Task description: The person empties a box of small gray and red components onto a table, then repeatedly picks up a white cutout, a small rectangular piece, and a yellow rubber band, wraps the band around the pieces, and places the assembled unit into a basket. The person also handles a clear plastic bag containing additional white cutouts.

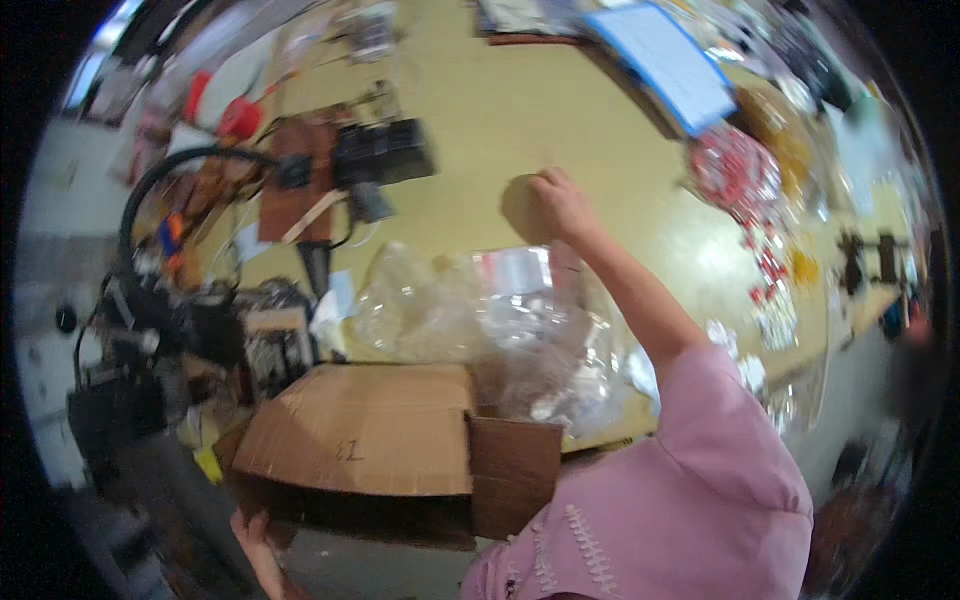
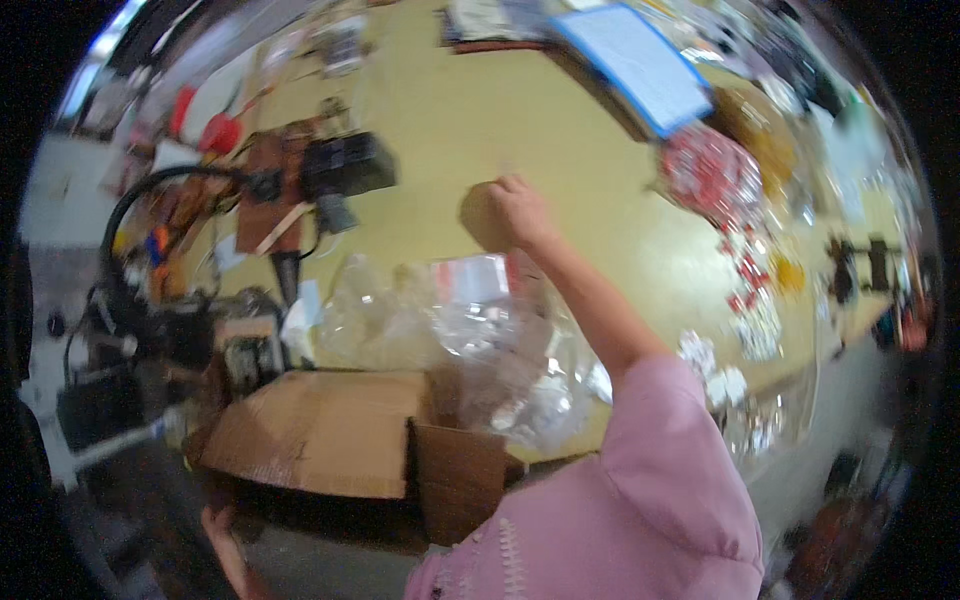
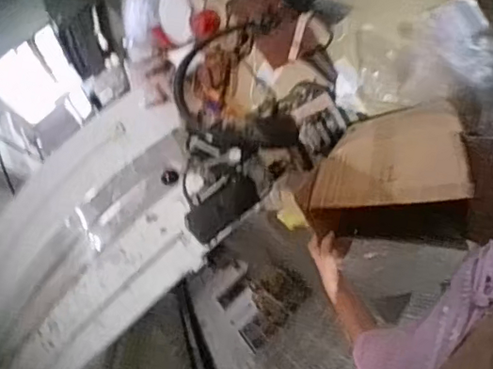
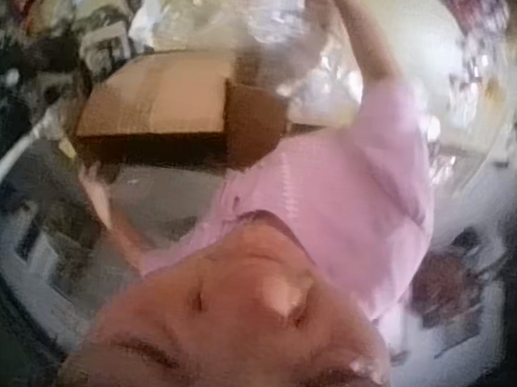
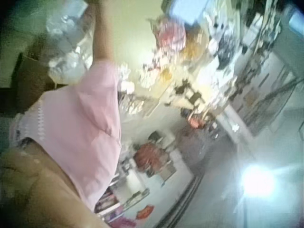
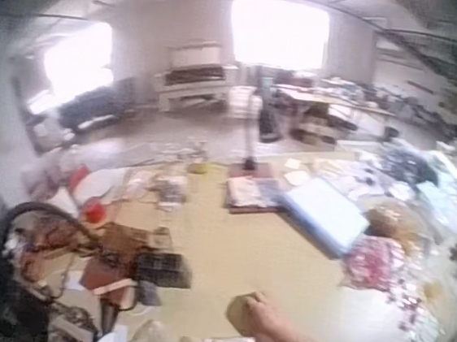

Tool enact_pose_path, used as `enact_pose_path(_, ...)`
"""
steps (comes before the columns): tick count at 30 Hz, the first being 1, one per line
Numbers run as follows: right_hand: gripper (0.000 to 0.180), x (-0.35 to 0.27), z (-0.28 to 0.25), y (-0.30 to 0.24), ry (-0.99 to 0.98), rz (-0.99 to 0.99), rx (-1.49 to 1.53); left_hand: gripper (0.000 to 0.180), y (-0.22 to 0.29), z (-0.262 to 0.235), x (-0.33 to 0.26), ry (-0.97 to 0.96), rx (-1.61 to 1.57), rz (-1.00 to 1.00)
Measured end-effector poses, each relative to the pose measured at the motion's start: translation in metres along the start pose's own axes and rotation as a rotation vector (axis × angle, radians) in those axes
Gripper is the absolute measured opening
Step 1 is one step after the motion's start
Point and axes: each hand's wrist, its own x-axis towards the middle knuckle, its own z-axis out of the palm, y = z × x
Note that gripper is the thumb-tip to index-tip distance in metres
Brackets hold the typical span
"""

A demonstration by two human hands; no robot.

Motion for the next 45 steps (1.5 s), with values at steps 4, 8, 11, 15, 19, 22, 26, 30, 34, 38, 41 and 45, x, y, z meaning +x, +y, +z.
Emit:
enact_pose_path(4, 0.016, -0.052, -0.040, 0.034, 0.009, 0.057, 0.038, 0.034, -0.019, 0.006, 0.015, 0.022, -0.007, -0.037)
enact_pose_path(8, 0.012, -0.134, -0.086, 0.069, 0.172, 0.337, 0.141, 0.035, -0.021, 0.021, 0.021, 0.000, 0.051, -0.065)
enact_pose_path(11, 0.008, -0.202, -0.141, 0.100, 0.364, 0.484, 0.108, 0.036, -0.021, 0.022, 0.024, -0.018, 0.076, -0.070)
enact_pose_path(15, 0.020, -0.277, -0.163, 0.143, 0.504, 0.758, 0.111, 0.036, -0.021, 0.024, 0.031, -0.061, 0.099, -0.070)
enact_pose_path(19, 0.050, -0.313, -0.140, 0.112, 0.574, 0.694, 0.130, 0.037, -0.024, 0.019, 0.035, -0.083, 0.115, -0.068)
enact_pose_path(22, 0.046, -0.318, -0.128, -0.008, 0.297, 0.534, 0.488, 0.038, -0.027, 0.011, 0.043, -0.108, 0.121, -0.063)
enact_pose_path(26, 0.042, -0.339, -0.114, -0.161, -0.177, 0.515, 0.940, 0.039, -0.035, -0.013, 0.066, -0.177, 0.111, -0.047)
enact_pose_path(30, 0.038, -0.356, -0.076, -0.217, -0.236, 0.647, 1.017, 0.040, -0.047, -0.035, 0.087, -0.243, 0.088, -0.035)
enact_pose_path(34, 0.039, -0.337, -0.120, -0.219, 0.291, 0.213, 0.569, 0.040, -0.033, -0.033, 0.058, -0.325, 0.058, 0.062)
enact_pose_path(38, 0.030, -0.365, -0.130, -0.237, -0.081, 0.180, 0.891, 0.040, -0.022, -0.032, 0.055, -0.471, 0.092, 0.174)
enact_pose_path(41, 0.025, -0.365, -0.068, -0.260, -0.403, 1.013, 1.369, 0.041, -0.033, -0.031, 0.063, -0.459, 0.096, 0.202)
enact_pose_path(45, 0.041, -0.352, 0.012, -0.256, -0.511, 1.155, 1.693, 0.042, -0.006, -0.026, 0.053, -0.513, 0.219, 0.154)
